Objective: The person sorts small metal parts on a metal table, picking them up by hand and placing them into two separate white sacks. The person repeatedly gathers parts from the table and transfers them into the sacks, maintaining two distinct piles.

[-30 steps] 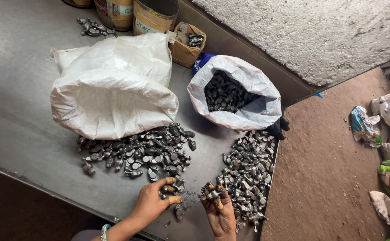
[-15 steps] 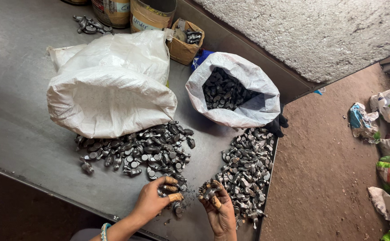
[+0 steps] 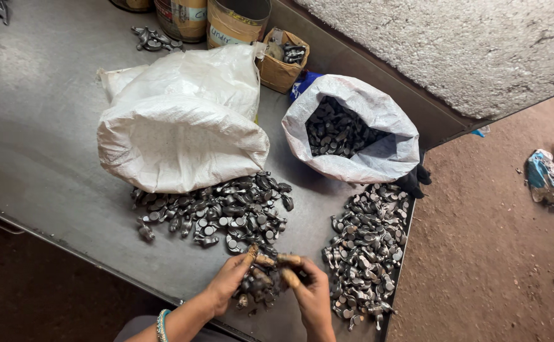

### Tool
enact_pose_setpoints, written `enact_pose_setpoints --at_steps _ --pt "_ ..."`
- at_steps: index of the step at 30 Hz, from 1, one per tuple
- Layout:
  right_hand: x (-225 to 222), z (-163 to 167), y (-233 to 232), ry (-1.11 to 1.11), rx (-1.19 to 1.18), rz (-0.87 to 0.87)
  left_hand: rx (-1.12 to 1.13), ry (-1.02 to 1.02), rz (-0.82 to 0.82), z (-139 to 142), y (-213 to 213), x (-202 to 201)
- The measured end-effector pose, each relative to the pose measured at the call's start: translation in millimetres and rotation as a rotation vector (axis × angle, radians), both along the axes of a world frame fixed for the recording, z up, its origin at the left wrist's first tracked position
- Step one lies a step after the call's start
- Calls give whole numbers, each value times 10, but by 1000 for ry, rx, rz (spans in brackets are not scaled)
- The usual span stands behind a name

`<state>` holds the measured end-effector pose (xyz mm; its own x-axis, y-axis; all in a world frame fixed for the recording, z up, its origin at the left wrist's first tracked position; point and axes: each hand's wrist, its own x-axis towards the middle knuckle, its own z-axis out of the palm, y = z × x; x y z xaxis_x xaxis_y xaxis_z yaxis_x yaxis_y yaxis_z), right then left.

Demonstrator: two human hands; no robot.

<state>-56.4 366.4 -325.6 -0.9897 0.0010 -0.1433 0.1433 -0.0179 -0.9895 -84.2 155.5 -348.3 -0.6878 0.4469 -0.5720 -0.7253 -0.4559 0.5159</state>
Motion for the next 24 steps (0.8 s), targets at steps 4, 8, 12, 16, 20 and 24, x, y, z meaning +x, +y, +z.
enact_pose_setpoints --at_steps 4,8,12,16,20,24 --pt "-193 111 -244 220 693 -62 -27 41 -47 -34 -111 -42" --pt "-190 29 -312 126 726 -40 -19 31 -19 37 -206 -91" --pt "-116 -115 -87 -42 244 -82 -124 3 -45 92 -270 -105" --pt "43 -216 148 -2 -2 -203 -133 18 -66 80 -238 -61" --pt "165 -238 221 111 -209 -257 -179 97 -154 127 -117 -2" --pt "204 -200 205 111 -214 -257 -107 142 -192 292 -31 29"
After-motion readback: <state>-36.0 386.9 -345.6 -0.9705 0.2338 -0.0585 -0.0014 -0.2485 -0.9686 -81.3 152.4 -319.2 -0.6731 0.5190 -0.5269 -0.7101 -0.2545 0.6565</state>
